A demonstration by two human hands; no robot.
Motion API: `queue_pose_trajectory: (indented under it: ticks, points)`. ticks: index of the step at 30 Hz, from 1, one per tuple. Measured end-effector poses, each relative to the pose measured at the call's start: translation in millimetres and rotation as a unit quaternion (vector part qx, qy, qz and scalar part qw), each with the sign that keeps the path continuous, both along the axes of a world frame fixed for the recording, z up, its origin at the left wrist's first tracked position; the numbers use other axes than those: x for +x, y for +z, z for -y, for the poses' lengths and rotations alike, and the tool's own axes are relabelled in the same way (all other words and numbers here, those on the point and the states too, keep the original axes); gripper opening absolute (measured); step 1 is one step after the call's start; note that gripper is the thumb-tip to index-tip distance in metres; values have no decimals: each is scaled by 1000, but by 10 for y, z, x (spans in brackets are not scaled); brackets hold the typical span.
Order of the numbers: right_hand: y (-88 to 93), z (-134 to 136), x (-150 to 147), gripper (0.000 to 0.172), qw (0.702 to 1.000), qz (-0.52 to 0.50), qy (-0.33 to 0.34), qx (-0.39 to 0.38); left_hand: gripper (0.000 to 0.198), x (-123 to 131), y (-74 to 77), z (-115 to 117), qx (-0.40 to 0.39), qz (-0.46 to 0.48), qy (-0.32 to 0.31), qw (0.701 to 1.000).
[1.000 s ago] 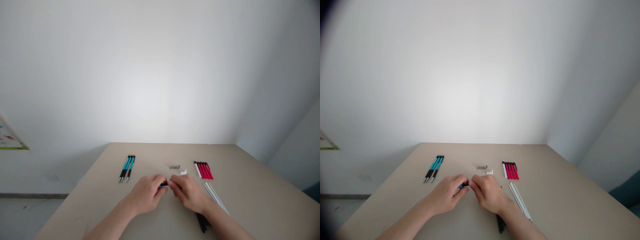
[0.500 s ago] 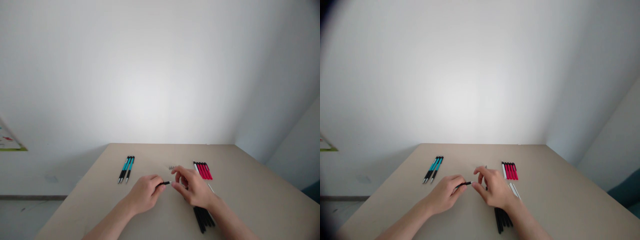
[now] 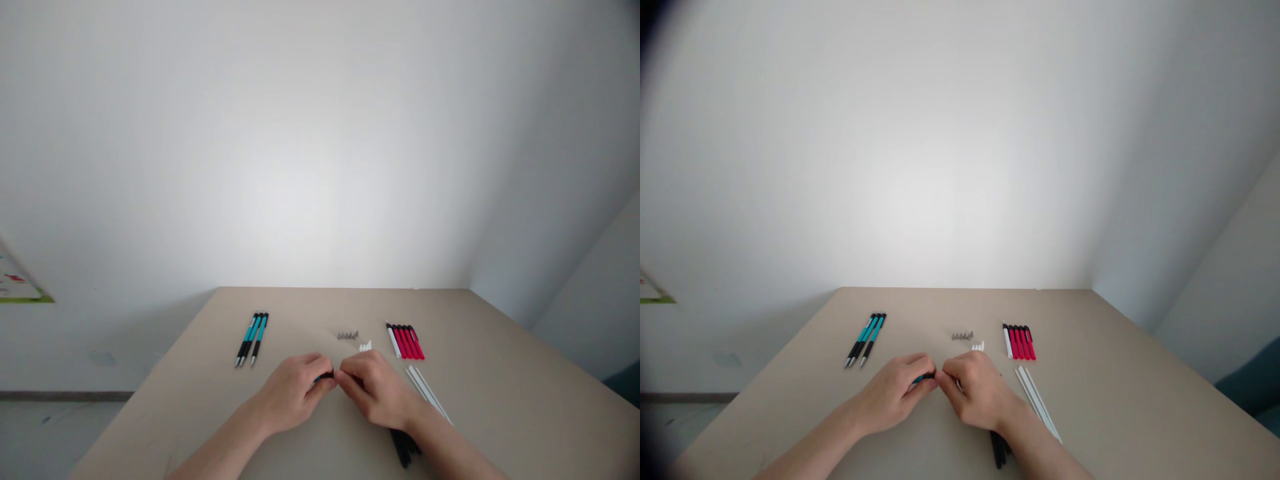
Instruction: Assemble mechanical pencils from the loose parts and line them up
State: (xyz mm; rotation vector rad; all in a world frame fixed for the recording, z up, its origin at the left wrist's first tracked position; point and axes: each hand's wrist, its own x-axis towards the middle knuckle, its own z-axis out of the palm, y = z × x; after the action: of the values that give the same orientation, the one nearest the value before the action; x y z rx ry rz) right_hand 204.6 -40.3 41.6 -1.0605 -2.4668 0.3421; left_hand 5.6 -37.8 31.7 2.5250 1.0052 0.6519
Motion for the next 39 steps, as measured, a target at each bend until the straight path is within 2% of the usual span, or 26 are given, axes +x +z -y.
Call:
queue_pose_trajectory:
  ticks: [4, 7, 11, 13, 19, 25, 39]
  points:
    - [17, 23, -10, 29, 999, -27, 1, -19, 23, -1, 1, -7, 27, -25, 3, 999]
    - [-1, 8, -14, 35, 1000, -26, -5, -13, 25, 3, -11, 0, 34, -38, 16, 999]
    - [-60, -26, -18, 40, 1000, -6, -29, 4, 4, 17, -18, 13, 14, -29, 25, 999]
    - [-73, -32, -18, 41, 999, -5, -33, 1, 2, 19, -10, 12, 10, -25, 19, 999]
    - [-40, -4, -15, 26, 998, -48, -2, -39, 18, -12, 50, 6, 23, -19, -5, 1000]
    - [-56, -5, -42, 37, 996, -64, 8, -59, 20, -17, 48, 17, 34, -25, -5, 999]
    - [-64, -25, -26, 36, 997, -60, -2, -43, 20, 30, -41, 17, 37, -34, 6, 999]
